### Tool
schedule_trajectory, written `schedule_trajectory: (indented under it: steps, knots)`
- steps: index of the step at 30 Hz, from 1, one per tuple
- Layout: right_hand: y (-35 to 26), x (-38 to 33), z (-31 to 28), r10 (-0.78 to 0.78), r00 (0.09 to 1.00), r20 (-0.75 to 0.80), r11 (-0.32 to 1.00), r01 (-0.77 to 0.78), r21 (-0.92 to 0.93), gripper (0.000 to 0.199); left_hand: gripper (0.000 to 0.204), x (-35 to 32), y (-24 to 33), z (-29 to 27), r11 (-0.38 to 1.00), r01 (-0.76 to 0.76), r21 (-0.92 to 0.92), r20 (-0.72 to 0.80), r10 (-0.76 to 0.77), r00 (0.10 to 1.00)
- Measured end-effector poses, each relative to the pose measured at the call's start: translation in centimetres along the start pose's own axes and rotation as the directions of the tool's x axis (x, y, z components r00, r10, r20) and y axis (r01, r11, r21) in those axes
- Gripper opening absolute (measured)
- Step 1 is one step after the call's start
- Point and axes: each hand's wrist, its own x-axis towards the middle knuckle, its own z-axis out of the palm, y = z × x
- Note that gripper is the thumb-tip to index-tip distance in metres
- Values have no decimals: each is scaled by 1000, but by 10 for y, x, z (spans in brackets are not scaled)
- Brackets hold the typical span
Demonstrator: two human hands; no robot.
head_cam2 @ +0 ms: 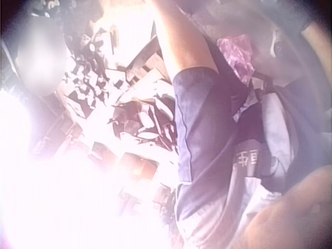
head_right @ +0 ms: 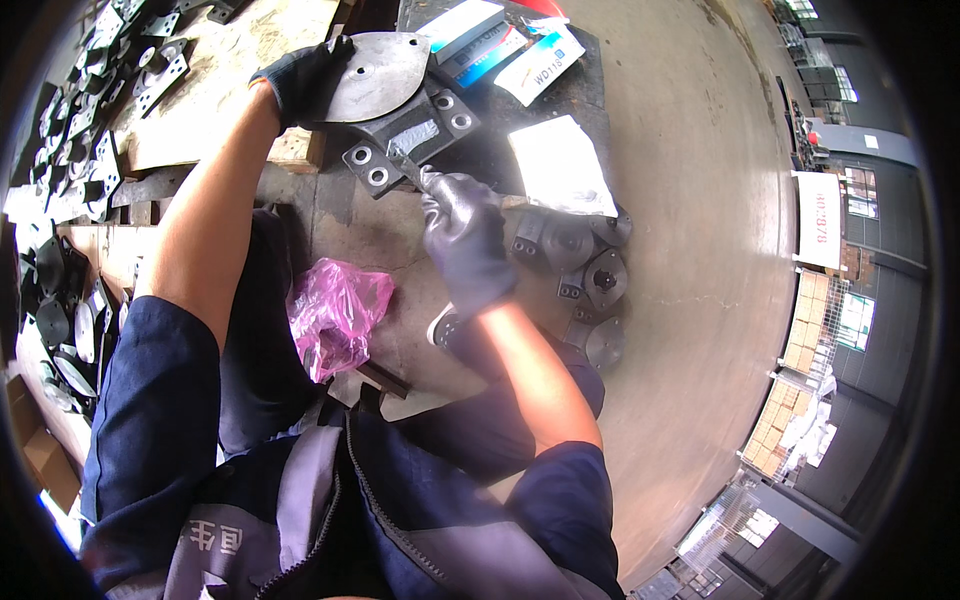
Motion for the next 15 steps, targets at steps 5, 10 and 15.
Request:
schedule_trajectory:
  steps: [5, 10, 15]
  knots:
    - [-5, 0, -2, 175, 976, 133, 927, -209, 313, 15, 54, 5, -9, 0, 999, -27, -26, 0, 27, 1000]
    - [-14, 9, -19, 534, 782, 322, 588, -617, 522, 11, 56, 2, 4, -3, 967, 5, 254, 5, -7, 1000]
    - [-10, 16, -14, 657, 696, 289, 440, -666, 602, 11, 57, -5, 9, -5, 946, -43, 322, -12, 49, 999]
